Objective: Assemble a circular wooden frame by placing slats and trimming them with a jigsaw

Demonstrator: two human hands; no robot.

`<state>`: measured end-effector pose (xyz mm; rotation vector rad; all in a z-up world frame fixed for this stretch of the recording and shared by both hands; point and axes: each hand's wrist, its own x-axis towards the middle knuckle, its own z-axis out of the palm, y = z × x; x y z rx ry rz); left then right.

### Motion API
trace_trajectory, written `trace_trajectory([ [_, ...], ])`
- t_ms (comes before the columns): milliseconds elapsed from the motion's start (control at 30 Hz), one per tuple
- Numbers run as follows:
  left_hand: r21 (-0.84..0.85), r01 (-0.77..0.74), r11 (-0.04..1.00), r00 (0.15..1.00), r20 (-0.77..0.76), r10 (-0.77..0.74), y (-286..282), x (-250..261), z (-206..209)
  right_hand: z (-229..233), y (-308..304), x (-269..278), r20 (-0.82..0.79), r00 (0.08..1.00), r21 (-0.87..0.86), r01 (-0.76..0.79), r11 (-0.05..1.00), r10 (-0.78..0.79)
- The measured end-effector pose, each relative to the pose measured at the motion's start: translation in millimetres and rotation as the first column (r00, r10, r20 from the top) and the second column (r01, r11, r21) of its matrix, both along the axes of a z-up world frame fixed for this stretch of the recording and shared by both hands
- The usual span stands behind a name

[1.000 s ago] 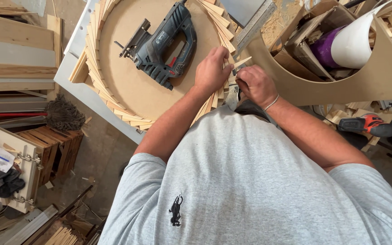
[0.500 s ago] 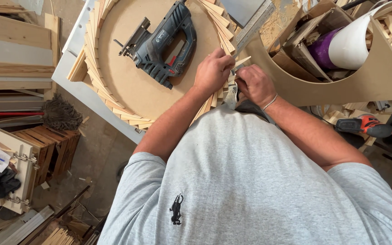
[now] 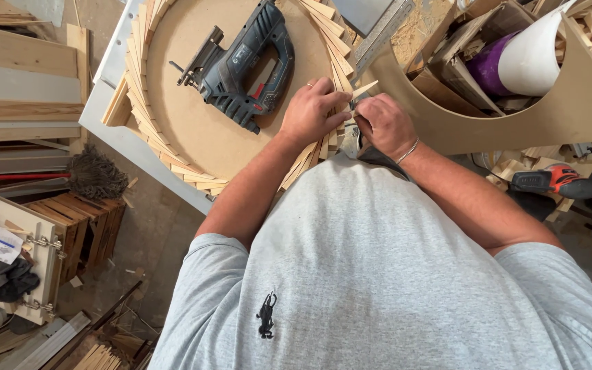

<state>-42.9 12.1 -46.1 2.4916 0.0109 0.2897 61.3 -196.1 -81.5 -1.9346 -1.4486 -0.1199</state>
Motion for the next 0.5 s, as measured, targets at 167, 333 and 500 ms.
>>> trace_trajectory([
  [167, 0.024, 0.011, 1.0, 1.0, -0.007, -0.011, 1.2, -2.3, -10.1, -3.6, -0.6, -0.4, 0.032, 0.999, -0.02, 0.01, 1.0, -0.009],
  [333, 0.014, -0.003, 1.0, 1.0, -0.02, 0.003, -1.1, -3.0, -11.5, -8.1, -0.8, 0.0, -0.019, 1.0, -0.019, 0.01, 1.0, -0.01],
  [500, 0.024, 0.007, 1.0, 1.0, -0.02, -0.007, 0.4, -2.9, -7.7, -7.1, -3.9, 3.7, -0.082, 0.996, 0.008, 0.02, 1.0, -0.019],
])
